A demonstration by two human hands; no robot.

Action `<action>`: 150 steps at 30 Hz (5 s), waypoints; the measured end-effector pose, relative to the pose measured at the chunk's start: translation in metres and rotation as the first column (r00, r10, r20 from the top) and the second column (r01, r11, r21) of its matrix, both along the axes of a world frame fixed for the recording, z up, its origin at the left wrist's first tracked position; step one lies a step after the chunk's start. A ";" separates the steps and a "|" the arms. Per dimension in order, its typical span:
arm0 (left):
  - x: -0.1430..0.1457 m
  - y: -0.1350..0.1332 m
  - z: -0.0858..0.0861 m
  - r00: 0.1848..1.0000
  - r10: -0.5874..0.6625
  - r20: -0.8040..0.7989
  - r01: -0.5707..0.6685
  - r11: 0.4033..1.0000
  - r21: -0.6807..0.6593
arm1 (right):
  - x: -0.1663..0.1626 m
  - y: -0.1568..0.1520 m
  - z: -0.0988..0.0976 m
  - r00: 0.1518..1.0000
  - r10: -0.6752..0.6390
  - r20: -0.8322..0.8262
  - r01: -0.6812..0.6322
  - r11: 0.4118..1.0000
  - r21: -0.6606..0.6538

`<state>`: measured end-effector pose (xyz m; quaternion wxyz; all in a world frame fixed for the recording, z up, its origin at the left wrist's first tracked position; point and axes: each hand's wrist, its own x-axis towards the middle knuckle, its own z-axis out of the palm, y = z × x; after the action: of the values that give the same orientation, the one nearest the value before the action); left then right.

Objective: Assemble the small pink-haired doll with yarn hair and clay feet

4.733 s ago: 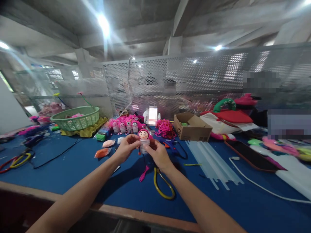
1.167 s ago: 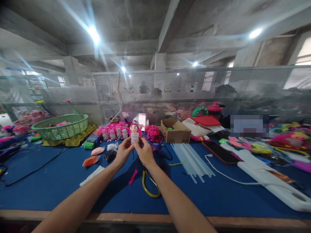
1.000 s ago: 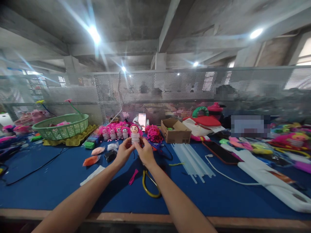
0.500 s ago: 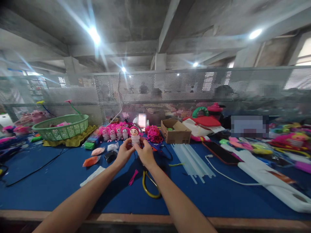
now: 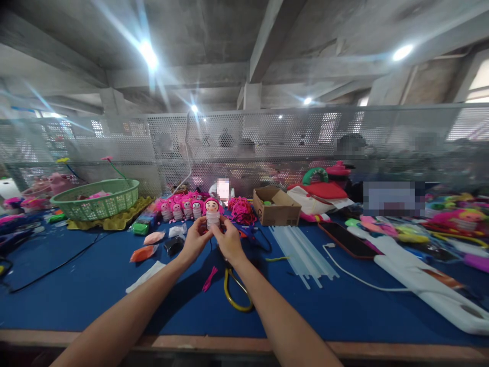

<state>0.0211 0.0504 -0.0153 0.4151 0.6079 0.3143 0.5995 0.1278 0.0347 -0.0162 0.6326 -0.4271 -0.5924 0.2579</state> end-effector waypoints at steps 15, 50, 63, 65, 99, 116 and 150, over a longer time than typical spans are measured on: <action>0.000 -0.003 0.003 0.999 -0.041 0.023 0.042 0.998 -0.038 | -0.001 -0.002 0.002 0.993 0.043 -0.105 -0.050 0.997 -0.059; -0.007 0.003 0.018 0.902 -0.115 0.417 0.165 0.982 -0.088 | 0.009 0.002 0.009 0.963 -0.018 -0.268 -0.003 0.997 -0.076; -0.008 0.001 0.018 0.910 -0.164 0.381 0.208 0.975 -0.076 | 0.003 0.001 0.009 0.989 0.032 -0.147 -0.031 0.999 0.009; -0.009 0.004 0.017 0.912 -0.162 0.378 0.200 0.978 -0.064 | 0.002 0.002 0.011 0.992 -0.016 -0.122 0.018 1.000 0.016; -0.002 -0.007 0.012 0.962 -0.253 0.103 0.260 0.963 -0.067 | 0.014 -0.001 0.013 0.968 0.098 -0.232 -0.097 0.995 0.017; -0.009 -0.001 0.012 0.992 -0.120 -0.036 0.123 0.990 0.064 | 0.009 -0.001 0.011 0.935 0.136 -0.328 -0.139 0.990 0.015; -0.034 0.014 0.043 0.942 -0.092 0.323 0.082 0.996 0.043 | -0.006 -0.014 0.012 0.882 0.284 -0.376 -0.294 0.955 0.031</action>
<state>-0.0133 0.0643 0.0277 0.4784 0.5201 0.2061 0.6768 0.1220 0.0210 -0.0038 0.6830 -0.2850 -0.5137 0.4341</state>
